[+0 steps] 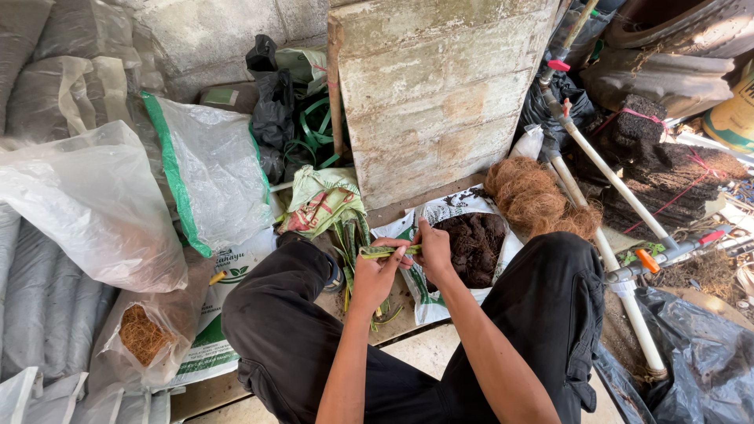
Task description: The person sits on the ground and prepares plant cuttings by hand. They peel the outer layers of the cuttings, then wrap the base of each cutting with soil from a nearby bag, forming a compact soil ball around the stem.
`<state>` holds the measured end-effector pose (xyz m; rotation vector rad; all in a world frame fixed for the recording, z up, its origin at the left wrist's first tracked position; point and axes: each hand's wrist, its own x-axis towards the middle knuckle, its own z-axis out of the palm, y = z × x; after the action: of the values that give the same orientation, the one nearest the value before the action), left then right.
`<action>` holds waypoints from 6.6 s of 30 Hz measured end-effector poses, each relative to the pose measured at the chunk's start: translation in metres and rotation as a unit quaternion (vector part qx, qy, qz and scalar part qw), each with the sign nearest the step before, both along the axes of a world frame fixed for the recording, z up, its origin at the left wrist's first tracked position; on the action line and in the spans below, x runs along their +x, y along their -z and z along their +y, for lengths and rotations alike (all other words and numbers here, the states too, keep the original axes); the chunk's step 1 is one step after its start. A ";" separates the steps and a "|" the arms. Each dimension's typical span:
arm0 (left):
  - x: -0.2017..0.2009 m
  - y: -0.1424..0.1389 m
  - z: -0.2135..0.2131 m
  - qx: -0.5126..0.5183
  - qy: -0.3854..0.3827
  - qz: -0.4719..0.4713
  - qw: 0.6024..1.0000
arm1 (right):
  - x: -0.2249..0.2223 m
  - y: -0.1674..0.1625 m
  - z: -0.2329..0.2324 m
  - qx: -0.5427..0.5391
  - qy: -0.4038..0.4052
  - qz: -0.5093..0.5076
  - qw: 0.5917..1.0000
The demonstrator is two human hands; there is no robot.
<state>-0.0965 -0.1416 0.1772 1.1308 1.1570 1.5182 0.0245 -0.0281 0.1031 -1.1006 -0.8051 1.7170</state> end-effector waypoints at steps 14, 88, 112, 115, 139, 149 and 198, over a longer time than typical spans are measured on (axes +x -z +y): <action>-0.004 0.019 0.014 0.001 -0.123 -0.254 0.959 | 0.008 -0.041 -0.002 0.149 -0.076 0.007 0.986; 0.006 -0.019 -0.005 -0.019 0.013 0.086 0.996 | 0.020 0.021 0.008 -0.133 -0.063 0.031 0.989; -0.004 0.002 0.006 0.107 -0.042 -0.480 0.870 | 0.006 -0.036 -0.028 -0.187 -0.177 0.096 0.962; 0.002 0.009 0.010 0.144 -0.059 -0.425 0.892 | -0.001 -0.027 -0.031 -0.154 -0.115 0.054 0.980; 0.007 -0.013 0.007 0.064 -0.001 -0.455 0.888 | 0.018 -0.092 -0.047 -0.097 -0.252 0.147 0.952; 0.012 0.007 0.015 0.047 -0.023 -0.506 0.861 | 0.021 -0.097 -0.050 -0.099 -0.241 0.088 0.961; 0.008 -0.030 -0.005 0.052 0.144 -0.097 0.983 | 0.027 -0.071 -0.036 -0.181 -0.343 -0.116 0.914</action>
<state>-0.0887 -0.1469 0.2077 1.1376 0.7542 1.4384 0.0515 -0.0645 0.1740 -1.3911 -1.1479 2.4239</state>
